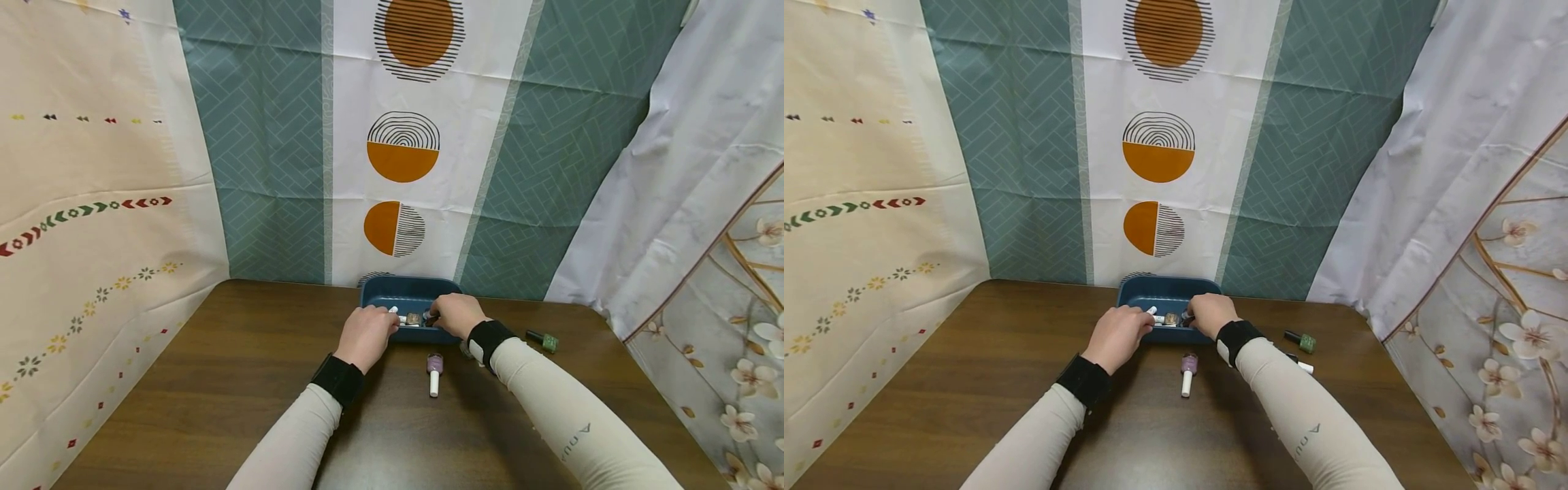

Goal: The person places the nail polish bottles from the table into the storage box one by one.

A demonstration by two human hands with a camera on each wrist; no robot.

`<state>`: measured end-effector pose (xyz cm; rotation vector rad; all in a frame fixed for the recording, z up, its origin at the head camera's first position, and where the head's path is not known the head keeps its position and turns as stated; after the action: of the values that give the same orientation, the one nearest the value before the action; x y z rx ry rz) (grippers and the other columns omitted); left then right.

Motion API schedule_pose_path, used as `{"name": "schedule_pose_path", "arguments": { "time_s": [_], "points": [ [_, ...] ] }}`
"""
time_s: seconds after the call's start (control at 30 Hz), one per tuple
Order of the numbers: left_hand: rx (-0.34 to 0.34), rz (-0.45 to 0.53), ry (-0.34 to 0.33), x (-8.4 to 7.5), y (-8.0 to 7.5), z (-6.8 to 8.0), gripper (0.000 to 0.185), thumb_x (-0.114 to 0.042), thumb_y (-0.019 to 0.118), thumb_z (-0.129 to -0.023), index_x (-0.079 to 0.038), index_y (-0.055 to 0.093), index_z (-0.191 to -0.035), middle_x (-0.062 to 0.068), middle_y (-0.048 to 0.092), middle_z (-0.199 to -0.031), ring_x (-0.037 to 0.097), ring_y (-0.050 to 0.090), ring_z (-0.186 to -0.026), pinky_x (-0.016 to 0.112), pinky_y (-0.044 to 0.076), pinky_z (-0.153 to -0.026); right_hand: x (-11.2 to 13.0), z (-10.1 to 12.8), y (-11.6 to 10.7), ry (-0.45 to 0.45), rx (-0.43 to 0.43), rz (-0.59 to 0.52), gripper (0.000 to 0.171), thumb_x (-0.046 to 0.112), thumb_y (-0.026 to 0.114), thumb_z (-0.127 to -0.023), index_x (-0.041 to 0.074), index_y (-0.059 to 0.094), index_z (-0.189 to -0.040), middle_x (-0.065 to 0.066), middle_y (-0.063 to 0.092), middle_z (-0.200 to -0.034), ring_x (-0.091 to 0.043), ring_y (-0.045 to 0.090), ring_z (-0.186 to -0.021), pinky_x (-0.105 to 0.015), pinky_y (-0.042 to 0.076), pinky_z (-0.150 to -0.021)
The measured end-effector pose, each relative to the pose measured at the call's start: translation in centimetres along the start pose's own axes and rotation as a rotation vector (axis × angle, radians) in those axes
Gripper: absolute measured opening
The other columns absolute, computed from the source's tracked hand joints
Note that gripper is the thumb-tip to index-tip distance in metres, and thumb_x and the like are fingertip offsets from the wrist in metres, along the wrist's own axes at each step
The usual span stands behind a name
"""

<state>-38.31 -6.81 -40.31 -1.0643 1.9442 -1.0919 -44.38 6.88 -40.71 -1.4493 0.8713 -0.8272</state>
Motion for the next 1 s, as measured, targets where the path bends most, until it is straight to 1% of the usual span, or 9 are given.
{"name": "schedule_pose_path", "arguments": {
  "time_s": [0.17,0.27,0.4,0.5,0.63,0.87,1.0],
  "points": [
    [0.001,-0.002,-0.002,0.0,0.0,0.0,0.009,-0.021,0.082,-0.103,-0.014,0.088,-0.105,0.001,0.079,-0.091,0.024,0.069,-0.085,0.04,0.056,-0.08,0.2,0.4,-0.1,-0.018,-0.047,0.034,0.015,0.016,0.089,-0.096,0.011,0.087,-0.11,-0.005,0.082,-0.101,-0.024,0.077,-0.092,-0.046,0.064,-0.081],
    [0.0,-0.003,-0.001,0.0,0.0,0.0,0.009,-0.021,0.081,-0.103,-0.014,0.088,-0.106,0.001,0.079,-0.093,0.024,0.07,-0.086,0.04,0.056,-0.08,0.3,0.4,-0.2,-0.026,-0.07,0.055,0.013,0.016,0.089,-0.096,0.011,0.087,-0.108,-0.004,0.081,-0.099,-0.023,0.077,-0.09,-0.046,0.064,-0.08],
    [-0.004,-0.003,0.003,0.0,0.1,0.0,0.008,-0.02,0.081,-0.103,-0.015,0.087,-0.105,0.002,0.079,-0.093,0.024,0.07,-0.086,0.041,0.056,-0.081,0.2,0.3,-0.1,-0.013,-0.079,0.055,0.01,0.016,0.088,-0.096,0.011,0.086,-0.104,-0.002,0.079,-0.095,-0.022,0.075,-0.088,-0.045,0.063,-0.08],
    [-0.002,0.0,0.0,0.0,0.2,0.0,0.008,-0.02,0.081,-0.103,-0.015,0.087,-0.105,0.002,0.079,-0.092,0.024,0.07,-0.086,0.041,0.056,-0.081,0.1,0.3,-0.1,0.0,-0.078,0.047,0.011,0.017,0.088,-0.096,0.011,0.086,-0.104,-0.002,0.078,-0.094,-0.023,0.075,-0.09,-0.046,0.063,-0.081],
    [0.011,0.009,-0.009,0.2,0.4,0.0,0.009,-0.02,0.081,-0.103,-0.015,0.087,-0.106,0.002,0.078,-0.092,0.024,0.069,-0.086,0.041,0.056,-0.081,0.1,0.5,-0.1,-0.015,-0.097,0.049,0.014,0.02,0.088,-0.097,0.012,0.085,-0.108,-0.004,0.077,-0.097,-0.027,0.074,-0.096,-0.048,0.062,-0.084],
    [0.025,0.006,-0.013,0.2,0.5,-0.1,0.01,-0.021,0.08,-0.104,-0.015,0.087,-0.108,0.002,0.08,-0.095,0.024,0.069,-0.087,0.041,0.056,-0.083,-0.5,2.0,-0.8,-0.046,-0.228,0.021,0.028,0.021,0.083,-0.102,0.006,0.082,-0.125,-0.01,0.079,-0.117,-0.031,0.075,-0.112,-0.049,0.062,-0.092],
    [0.024,-0.011,-0.005,0.3,0.5,-0.2,0.01,-0.021,0.08,-0.104,-0.015,0.088,-0.108,0.001,0.08,-0.094,0.023,0.069,-0.087,0.04,0.056,-0.082,-0.9,2.8,-0.9,-0.036,-0.265,0.007,0.035,0.028,0.079,-0.105,0.004,0.079,-0.132,-0.013,0.078,-0.127,-0.032,0.074,-0.12,-0.05,0.06,-0.099]
  ]
}}
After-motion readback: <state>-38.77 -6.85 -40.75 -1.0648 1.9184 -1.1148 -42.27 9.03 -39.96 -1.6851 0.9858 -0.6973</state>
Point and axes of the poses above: each hand's wrist, its own z-axis away from the middle knuckle, its own y-axis out of the palm, x = y × z, the point moved 10 cm from there along -z, towards the middle knuckle
